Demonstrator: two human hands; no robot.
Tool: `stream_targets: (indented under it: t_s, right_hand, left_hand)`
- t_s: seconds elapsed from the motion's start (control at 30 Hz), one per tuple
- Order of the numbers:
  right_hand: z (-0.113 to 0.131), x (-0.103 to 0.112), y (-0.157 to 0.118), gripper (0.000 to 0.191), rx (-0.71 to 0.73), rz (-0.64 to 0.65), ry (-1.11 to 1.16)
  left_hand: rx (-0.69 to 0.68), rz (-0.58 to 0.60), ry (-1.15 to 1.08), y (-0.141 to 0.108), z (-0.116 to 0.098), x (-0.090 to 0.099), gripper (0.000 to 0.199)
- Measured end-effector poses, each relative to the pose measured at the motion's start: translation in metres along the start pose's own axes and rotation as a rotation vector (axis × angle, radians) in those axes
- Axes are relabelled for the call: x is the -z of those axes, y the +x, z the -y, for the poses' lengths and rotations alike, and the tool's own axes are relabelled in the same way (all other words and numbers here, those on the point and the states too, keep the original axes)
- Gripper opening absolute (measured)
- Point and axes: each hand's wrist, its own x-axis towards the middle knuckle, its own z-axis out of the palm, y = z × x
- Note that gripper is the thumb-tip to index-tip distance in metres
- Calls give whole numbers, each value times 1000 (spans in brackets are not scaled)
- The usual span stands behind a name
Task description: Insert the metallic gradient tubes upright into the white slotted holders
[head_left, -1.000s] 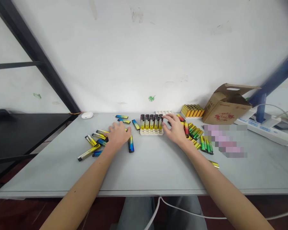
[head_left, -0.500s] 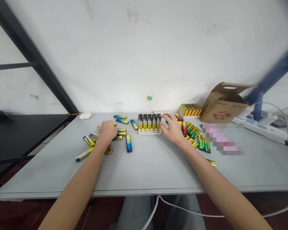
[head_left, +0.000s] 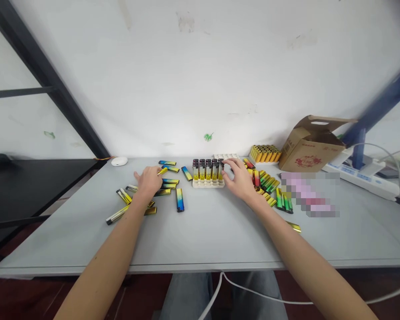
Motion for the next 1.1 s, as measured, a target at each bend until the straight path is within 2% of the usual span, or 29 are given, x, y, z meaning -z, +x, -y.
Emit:
stream_targets:
  t_s: [0.1, 0.2, 0.3, 0.33, 0.43, 0.5, 0.63, 0.73, 0.87, 0.93, 1.03, 1.1]
  right_hand:
    - [2, 1, 0, 32, -8, -19, 4]
    - [9, 4, 1, 33, 3, -70, 8]
    - [21, 8, 0, 35, 78, -110, 9]
    - [26, 8, -1, 36, 111, -110, 12]
    - [40, 6, -5, 43, 193, -60, 9]
    - [48, 3, -8, 48, 237, -11, -3]
    - [56, -5, -13, 45, 254, 92, -15]
    - [56, -8, -16, 33, 200, 190, 22]
    - [56, -8, -17, 28, 58, 283, 203]
    - [56, -8, -16, 21, -66, 272, 355]
    - [58, -7, -12, 5, -262, 218, 706]
    - [60, -4, -8, 3, -389, 232, 938]
  left_hand:
    - [-62, -106, -87, -3, -5, 4, 36]
    - [-214, -248, -279, -9, -17, 11, 33]
    - [-361, -375, -509, -21, -34, 22, 32]
    - [-394, -391, -591, -26, -40, 25, 33]
    - [-521, -332, -766, -42, -56, 29, 40]
    - [-606, -319, -777, -52, -64, 27, 41]
    - [-737, -406, -734, -66, -78, 16, 40]
    - [-776, -453, -740, -73, -84, 10, 41]
    - [-738, -485, -744, -75, -84, 10, 41]
    - [-730, -480, -758, -73, -81, 11, 34]
    - [-727, -448, -767, -71, -79, 11, 28]
    - [-727, -423, -758, -71, -78, 10, 26]
